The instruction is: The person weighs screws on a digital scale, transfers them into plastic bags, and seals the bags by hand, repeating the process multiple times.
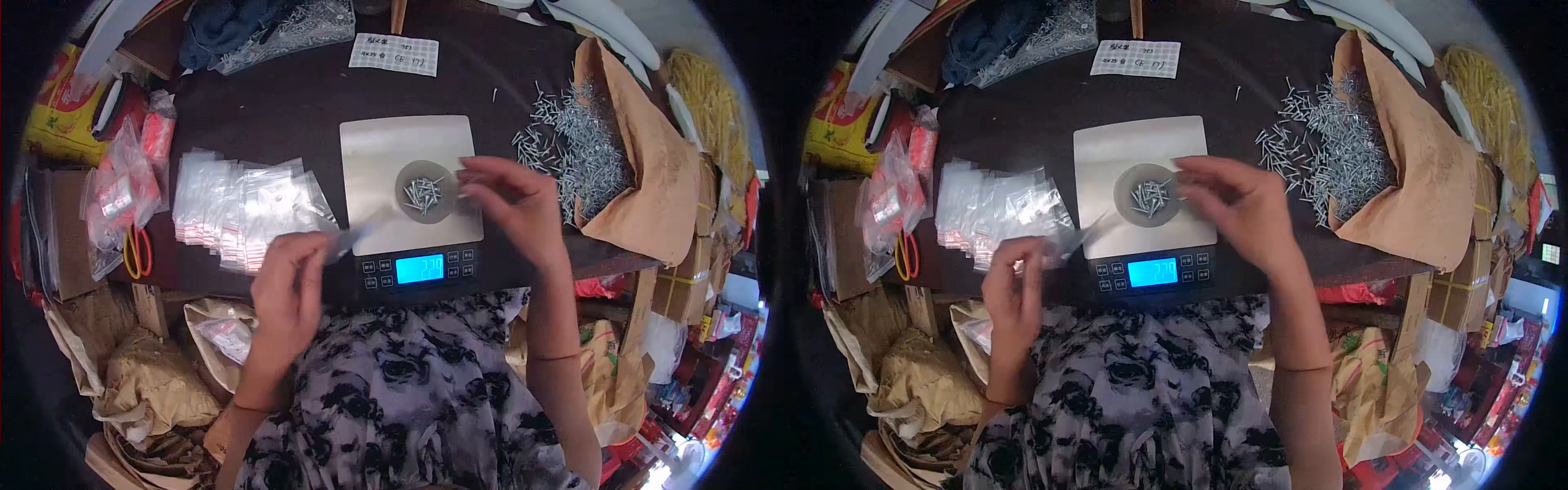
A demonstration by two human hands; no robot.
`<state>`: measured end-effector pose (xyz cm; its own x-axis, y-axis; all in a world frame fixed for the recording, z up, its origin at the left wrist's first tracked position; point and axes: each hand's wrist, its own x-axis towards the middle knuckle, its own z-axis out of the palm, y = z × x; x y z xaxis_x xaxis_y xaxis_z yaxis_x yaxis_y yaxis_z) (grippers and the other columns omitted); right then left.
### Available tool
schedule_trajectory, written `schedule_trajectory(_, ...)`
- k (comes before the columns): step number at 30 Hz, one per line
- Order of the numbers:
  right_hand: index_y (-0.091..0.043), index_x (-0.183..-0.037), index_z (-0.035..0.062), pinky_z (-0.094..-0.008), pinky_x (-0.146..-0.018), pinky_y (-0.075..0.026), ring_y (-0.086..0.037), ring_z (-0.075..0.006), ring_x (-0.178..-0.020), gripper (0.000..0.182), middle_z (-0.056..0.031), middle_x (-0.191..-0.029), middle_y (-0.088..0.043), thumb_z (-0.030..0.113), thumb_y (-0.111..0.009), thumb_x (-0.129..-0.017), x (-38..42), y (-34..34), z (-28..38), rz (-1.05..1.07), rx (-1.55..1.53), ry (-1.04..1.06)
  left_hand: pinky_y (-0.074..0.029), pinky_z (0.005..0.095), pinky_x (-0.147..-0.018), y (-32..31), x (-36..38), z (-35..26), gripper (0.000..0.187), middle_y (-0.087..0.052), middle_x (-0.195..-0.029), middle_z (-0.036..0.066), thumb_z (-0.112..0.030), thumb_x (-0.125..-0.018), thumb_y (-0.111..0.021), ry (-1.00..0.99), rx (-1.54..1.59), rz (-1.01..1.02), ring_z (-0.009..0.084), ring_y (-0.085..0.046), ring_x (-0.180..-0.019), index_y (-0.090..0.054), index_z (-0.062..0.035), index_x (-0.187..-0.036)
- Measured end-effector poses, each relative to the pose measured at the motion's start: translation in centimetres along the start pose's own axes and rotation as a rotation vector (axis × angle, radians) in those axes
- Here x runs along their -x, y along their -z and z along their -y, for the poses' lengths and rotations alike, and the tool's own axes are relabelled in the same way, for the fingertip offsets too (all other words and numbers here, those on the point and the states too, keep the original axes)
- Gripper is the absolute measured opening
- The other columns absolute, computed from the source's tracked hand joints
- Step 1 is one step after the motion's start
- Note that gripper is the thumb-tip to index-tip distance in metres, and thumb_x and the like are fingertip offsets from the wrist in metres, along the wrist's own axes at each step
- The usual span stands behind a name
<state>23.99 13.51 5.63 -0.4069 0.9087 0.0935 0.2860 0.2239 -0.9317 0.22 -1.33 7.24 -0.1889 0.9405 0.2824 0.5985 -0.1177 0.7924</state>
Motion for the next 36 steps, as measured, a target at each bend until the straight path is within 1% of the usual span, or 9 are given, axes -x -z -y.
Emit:
schedule_trajectory(4,-0.07,-0.105,0.0075,-0.0287,-0.073,-0.052,-0.067,-0.0164,-0.081,0.029,-0.0097,-0.097,-0.07,0.009,-0.075,-0.076,0.4,-0.5,2.0,0.026,0.226,0.09,-0.048,0.0318,-0.077,-0.4,0.1,-1.0,0.016,-0.062,-0.094,0.015,0.006,-0.087,-0.054,-0.111,0.069,0.127,0.0244,-0.061,-0.086,-0.058,0.0034,-0.102)
schedule_trajectory(7,-0.07,-0.101,0.0084,-0.0353,-0.08,-0.05,-0.065,-0.0245,-0.089,0.032,-0.0097,-0.098,-0.068,0.015,-0.078,-0.071,2.1,0.0,3.1,0.302,0.172,0.368,-0.045,0.0346,-0.08,-1.1,0.3,-1.6,0.016,-0.063,-0.09,0.012,0.004,-0.083,-0.059,-0.125,0.115,0.202,0.0256,-0.06,-0.083,-0.063,0.0001,-0.098)
schedule_trajectory(8,-0.069,-0.092,0.0089,-0.0386,-0.082,-0.047,-0.063,-0.0267,-0.089,0.026,-0.0075,-0.094,-0.066,0.016,-0.079,-0.069,2.9,-0.5,4.3,0.386,0.055,0.309,-0.044,0.0351,-0.081,-1.2,0.3,-1.7,0.017,-0.064,-0.089,0.01,0.004,-0.082,-0.061,-0.155,0.119,0.238,0.0254,-0.06,-0.082,-0.064,-0.002,-0.098)
schedule_trajectory(11,-0.067,-0.086,0.0085,-0.037,-0.075,-0.046,-0.062,-0.0244,-0.082,0.019,-0.0054,-0.084,-0.063,0.013,-0.077,-0.071,4.4,-1.3,3.9,0.414,0.1,0.481,-0.037,0.0377,-0.088,-1.6,0.5,-1.7,0.012,-0.063,-0.079,0.003,-0.005,-0.078,-0.07,-0.235,0.202,0.345,0.0189,-0.06,-0.073,-0.066,-0.008,-0.089)
schedule_trajectory(16,-0.06,-0.074,0.0067,-0.0354,-0.066,-0.042,-0.059,-0.024,-0.072,0.009,-0.005,-0.077,-0.059,0.008,-0.068,-0.07,5.9,-1.6,2.7,0.483,-0.059,0.453,-0.036,0.0441,-0.092,-2.3,0.6,-1.9,0.017,-0.057,-0.067,-0.002,-0.013,-0.071,-0.078,-0.357,0.263,0.418,0.0146,-0.056,-0.062,-0.064,-0.0096,-0.082)
schedule_trajectory(21,-0.057,-0.069,0.0063,-0.0361,-0.065,-0.042,-0.058,-0.0248,-0.069,0.007,-0.0057,-0.074,-0.059,0.008,-0.065,-0.069,6.4,-1.1,1.9,0.667,-0.231,0.4,-0.036,0.0473,-0.096,-3.6,1.3,-1.2,0.021,-0.049,-0.066,-0.003,-0.018,-0.068,-0.079,-0.506,0.246,0.518,0.0135,-0.054,-0.066,-0.062,-0.0105,-0.077)
schedule_trajectory(27,-0.059,-0.069,0.0055,-0.0352,-0.066,-0.044,-0.059,-0.0228,-0.069,0.007,-0.0051,-0.073,-0.061,0.008,-0.065,-0.071,6.6,0.2,0.3,0.475,-0.28,0.271,-0.037,0.0479,-0.095,-3.9,1.4,-1.1,0.024,-0.049,-0.072,-0.003,-0.018,-0.065,-0.082,-0.421,0.249,0.412,0.0173,-0.058,-0.078,-0.059,-0.0125,-0.071)
schedule_trajectory(33,-0.064,-0.079,0.0014,-0.0273,-0.069,-0.046,-0.06,-0.0158,-0.072,0.001,-0.0061,-0.077,-0.063,0.001,-0.065,-0.078,5.6,3.2,-3.4,-0.047,0.008,-0.008,-0.036,0.0472,-0.094,-0.4,0.3,-0.3,0.032,-0.06,-0.083,-0.003,-0.019,-0.061,-0.084,-0.38,0.145,0.299,0.0227,-0.063,-0.098,-0.053,-0.014,-0.063)
schedule_trajectory(36,-0.064,-0.084,0.0009,-0.0255,-0.07,-0.047,-0.06,-0.0141,-0.077,0.006,-0.0067,-0.082,-0.064,0.0,-0.065,-0.079,4.7,3.3,-3.1,-0.097,0.087,0.012,-0.033,0.0481,-0.097,-0.1,0.0,-0.1,0.032,-0.061,-0.08,-0.002,-0.02,-0.063,-0.083,-0.314,0.104,0.273,0.0234,-0.062,-0.104,-0.052,-0.0138,-0.063)
